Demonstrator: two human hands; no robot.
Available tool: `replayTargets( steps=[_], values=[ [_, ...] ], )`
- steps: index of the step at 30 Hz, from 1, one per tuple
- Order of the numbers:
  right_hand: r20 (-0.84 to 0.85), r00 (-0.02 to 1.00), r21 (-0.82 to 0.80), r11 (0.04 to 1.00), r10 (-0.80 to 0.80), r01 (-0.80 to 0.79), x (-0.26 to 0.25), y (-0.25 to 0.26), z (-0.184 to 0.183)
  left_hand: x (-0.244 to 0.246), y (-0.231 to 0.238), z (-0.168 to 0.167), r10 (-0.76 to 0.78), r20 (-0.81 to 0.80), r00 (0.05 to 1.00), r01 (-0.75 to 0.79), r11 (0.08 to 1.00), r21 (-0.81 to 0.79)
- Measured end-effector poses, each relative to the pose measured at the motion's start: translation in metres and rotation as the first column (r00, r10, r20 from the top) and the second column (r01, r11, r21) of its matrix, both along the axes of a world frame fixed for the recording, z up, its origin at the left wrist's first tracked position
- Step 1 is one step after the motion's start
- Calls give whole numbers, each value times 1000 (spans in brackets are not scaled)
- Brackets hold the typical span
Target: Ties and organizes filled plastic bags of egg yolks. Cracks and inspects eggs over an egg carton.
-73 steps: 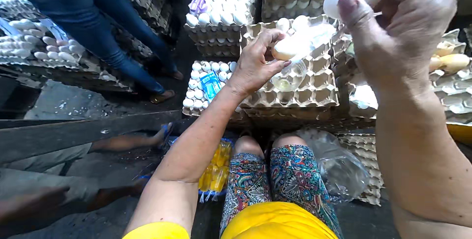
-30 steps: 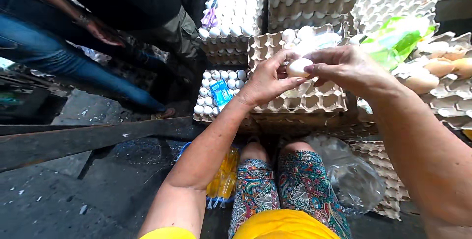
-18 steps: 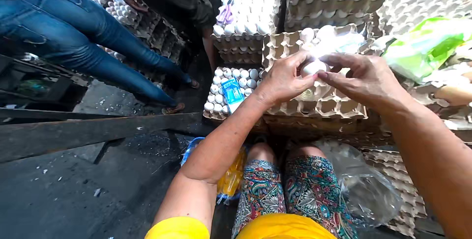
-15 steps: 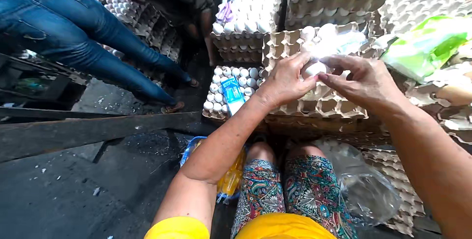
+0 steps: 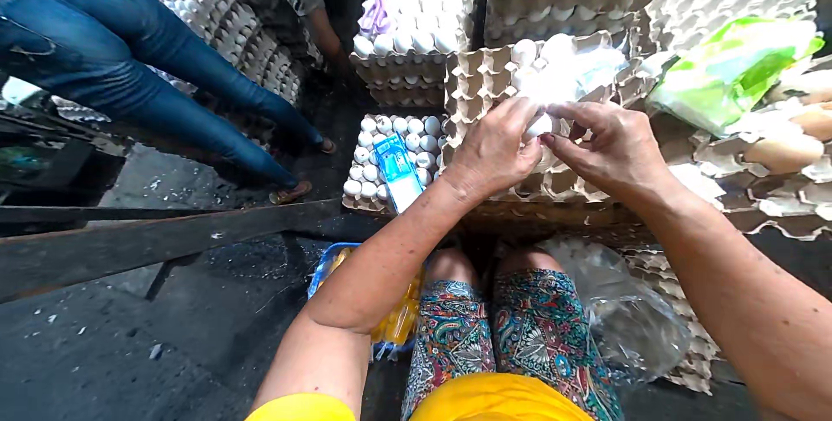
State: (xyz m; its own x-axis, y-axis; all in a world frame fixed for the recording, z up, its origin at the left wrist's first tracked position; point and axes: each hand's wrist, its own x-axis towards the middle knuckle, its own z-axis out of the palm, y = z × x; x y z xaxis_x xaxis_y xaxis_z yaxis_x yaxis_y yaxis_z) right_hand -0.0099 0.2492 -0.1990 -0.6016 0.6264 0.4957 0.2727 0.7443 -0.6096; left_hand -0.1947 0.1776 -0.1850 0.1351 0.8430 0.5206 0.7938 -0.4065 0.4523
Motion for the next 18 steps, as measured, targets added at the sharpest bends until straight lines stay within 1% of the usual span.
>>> replayTargets(
  steps=[9, 13, 18],
  values=[
    [-8, 999, 124, 991, 48, -46, 2, 2, -4, 4, -3, -7, 7, -21, 1000, -6, 998, 56],
    [4, 998, 191, 980, 62, -62, 2, 2, -4, 7, -5, -13, 42, -25, 999, -39, 994, 102],
    [-3, 998, 219, 974, 65, -63, 2, 2, -7, 7, -5, -19, 40, -21, 999, -36, 989, 141]
  ],
)
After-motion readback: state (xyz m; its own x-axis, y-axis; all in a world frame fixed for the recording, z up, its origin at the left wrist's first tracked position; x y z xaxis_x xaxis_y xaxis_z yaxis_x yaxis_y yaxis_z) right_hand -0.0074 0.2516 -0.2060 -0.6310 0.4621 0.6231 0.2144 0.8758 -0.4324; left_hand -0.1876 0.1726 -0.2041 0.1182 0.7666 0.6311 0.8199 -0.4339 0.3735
